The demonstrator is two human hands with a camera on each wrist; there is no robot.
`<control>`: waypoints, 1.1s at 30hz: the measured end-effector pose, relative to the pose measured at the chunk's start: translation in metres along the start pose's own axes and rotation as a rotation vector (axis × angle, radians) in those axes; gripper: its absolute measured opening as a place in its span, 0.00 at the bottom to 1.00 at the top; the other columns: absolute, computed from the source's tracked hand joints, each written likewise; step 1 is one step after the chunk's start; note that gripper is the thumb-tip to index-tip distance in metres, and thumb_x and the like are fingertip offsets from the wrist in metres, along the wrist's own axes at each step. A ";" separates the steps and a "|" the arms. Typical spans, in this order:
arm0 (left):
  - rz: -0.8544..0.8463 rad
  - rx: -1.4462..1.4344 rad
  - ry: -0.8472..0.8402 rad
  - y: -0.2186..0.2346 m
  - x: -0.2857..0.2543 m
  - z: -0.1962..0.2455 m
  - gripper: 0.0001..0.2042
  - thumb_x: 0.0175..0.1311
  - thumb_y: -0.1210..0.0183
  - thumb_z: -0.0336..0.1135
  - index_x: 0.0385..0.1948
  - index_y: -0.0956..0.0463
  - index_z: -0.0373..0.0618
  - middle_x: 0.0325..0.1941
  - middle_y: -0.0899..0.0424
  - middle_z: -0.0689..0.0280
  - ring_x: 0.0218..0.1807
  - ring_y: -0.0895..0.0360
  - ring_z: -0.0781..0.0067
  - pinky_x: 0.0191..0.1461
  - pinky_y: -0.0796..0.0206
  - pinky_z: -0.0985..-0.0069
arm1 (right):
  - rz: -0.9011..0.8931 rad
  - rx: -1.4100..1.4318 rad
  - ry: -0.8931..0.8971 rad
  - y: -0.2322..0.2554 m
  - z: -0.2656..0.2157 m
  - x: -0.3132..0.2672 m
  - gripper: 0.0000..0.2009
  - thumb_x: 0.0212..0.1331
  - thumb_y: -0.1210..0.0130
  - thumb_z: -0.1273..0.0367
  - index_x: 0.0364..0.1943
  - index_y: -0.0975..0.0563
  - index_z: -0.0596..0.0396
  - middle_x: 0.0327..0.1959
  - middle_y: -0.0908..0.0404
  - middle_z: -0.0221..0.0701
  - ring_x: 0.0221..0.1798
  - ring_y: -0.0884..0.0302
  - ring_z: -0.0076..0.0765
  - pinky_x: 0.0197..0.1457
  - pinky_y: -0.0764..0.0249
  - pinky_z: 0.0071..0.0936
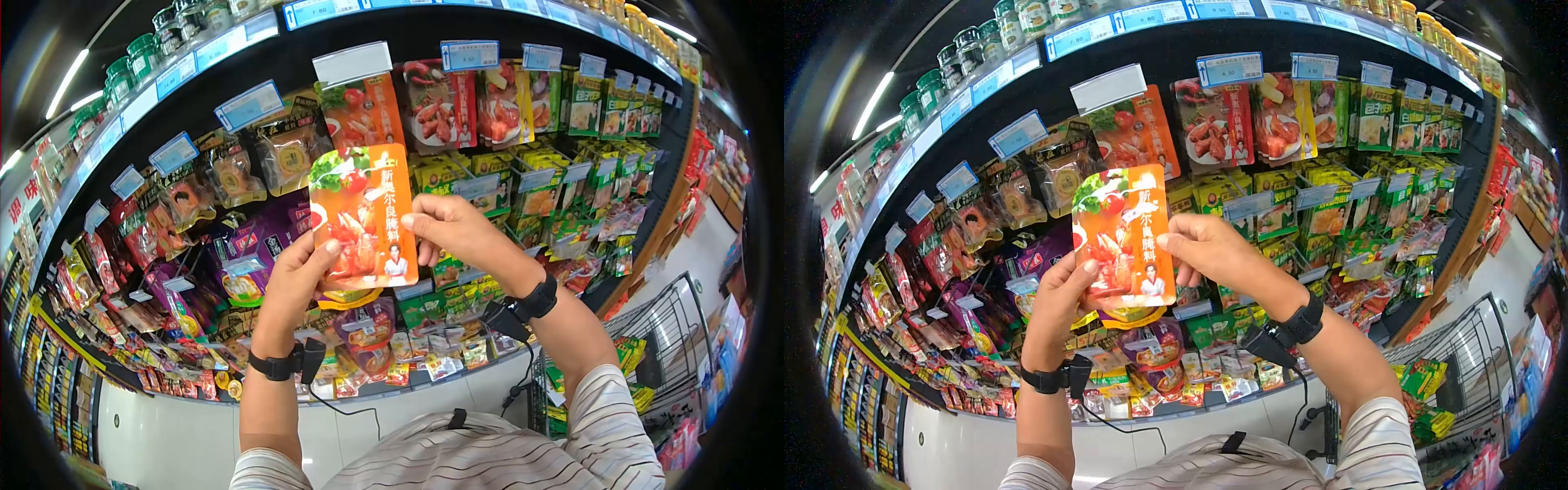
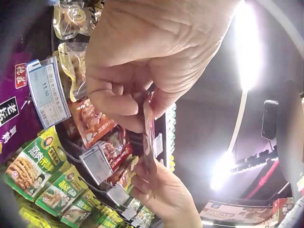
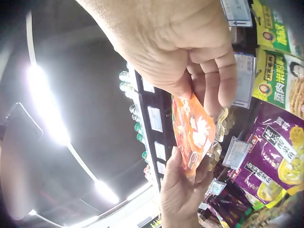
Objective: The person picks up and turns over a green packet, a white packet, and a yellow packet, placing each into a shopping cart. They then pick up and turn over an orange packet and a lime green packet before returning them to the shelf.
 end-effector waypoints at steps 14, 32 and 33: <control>0.134 0.080 -0.088 0.013 0.033 0.007 0.14 0.72 0.44 0.43 0.49 0.23 0.42 0.33 0.19 0.75 0.27 0.25 0.90 0.26 0.40 0.89 | 0.178 0.106 0.401 0.053 -0.059 0.064 0.28 0.67 0.46 0.61 0.64 0.36 0.68 0.57 0.25 0.45 0.54 0.21 0.36 0.49 0.20 0.28; 0.175 0.189 -0.168 -0.004 0.082 0.030 0.10 0.70 0.40 0.45 0.42 0.19 0.50 0.27 0.26 0.82 0.24 0.38 0.93 0.26 0.47 0.88 | 0.195 -0.094 0.664 0.071 -0.122 0.083 0.21 0.73 0.53 0.60 0.63 0.29 0.58 0.54 0.20 0.40 0.55 0.20 0.33 0.54 0.22 0.27; 0.178 0.207 -0.173 -0.003 0.086 0.027 0.11 0.70 0.40 0.45 0.42 0.19 0.50 0.27 0.26 0.82 0.24 0.38 0.93 0.26 0.48 0.88 | 0.192 -0.090 0.665 0.070 -0.123 0.082 0.21 0.73 0.53 0.60 0.63 0.29 0.58 0.54 0.20 0.39 0.55 0.20 0.33 0.54 0.23 0.27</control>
Point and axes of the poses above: each hand's wrist, its own x-axis towards the middle knuckle, its own y-axis out of the back of the hand, z = x × y, the point moved 1 cm from there along x, towards the middle knuckle
